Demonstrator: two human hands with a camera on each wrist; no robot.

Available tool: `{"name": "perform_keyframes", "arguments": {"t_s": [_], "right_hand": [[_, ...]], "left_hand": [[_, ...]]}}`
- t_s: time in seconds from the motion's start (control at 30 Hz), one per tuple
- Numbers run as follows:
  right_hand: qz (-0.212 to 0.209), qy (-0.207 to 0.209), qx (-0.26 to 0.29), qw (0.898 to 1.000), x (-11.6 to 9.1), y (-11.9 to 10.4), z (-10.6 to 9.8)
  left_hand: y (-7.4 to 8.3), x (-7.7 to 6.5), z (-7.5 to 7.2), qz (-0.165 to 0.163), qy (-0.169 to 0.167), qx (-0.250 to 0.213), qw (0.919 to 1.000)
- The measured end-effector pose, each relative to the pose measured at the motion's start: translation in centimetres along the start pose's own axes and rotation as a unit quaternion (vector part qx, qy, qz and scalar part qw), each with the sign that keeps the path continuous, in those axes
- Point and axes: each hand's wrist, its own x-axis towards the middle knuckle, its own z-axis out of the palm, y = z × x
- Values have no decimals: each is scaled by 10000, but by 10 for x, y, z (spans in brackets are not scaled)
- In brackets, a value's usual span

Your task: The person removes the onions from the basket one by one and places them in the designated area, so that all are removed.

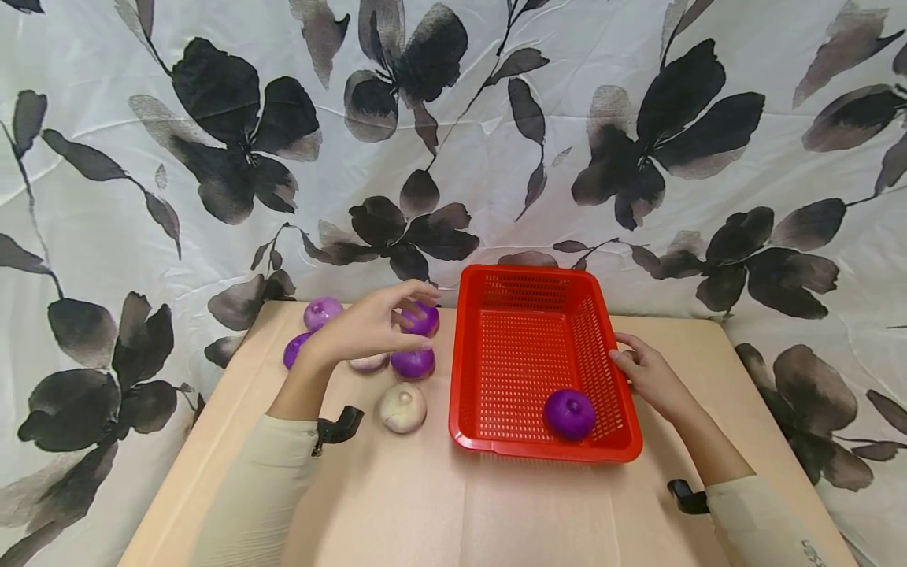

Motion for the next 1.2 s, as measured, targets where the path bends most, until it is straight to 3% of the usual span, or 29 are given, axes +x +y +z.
{"name": "perform_keyframes", "arguments": {"t_s": [0.3,0.5,0.6,0.8,0.97,1.2], "right_hand": [[-4,-73,177,9998,0,-5,3],[23,-36,31,10000,1,-6,2],[-3,-20,-33,10000,1,-6,2],[41,-28,-35,10000,0,-6,0],[27,-61,-11,10000,0,-7,-1],[-26,-64,-23,10000,1,-8,-2]], "left_hand": [[39,61,20,685,-395,-107,9968],[43,104,42,985,-607,-617,9914],[35,122,58,870,-867,-879,9885],[11,148,95,312,-1592,-1365,9773],[1,160,120,164,-2092,-876,9738],[1,166,145,-102,-2663,-232,9636]]}}
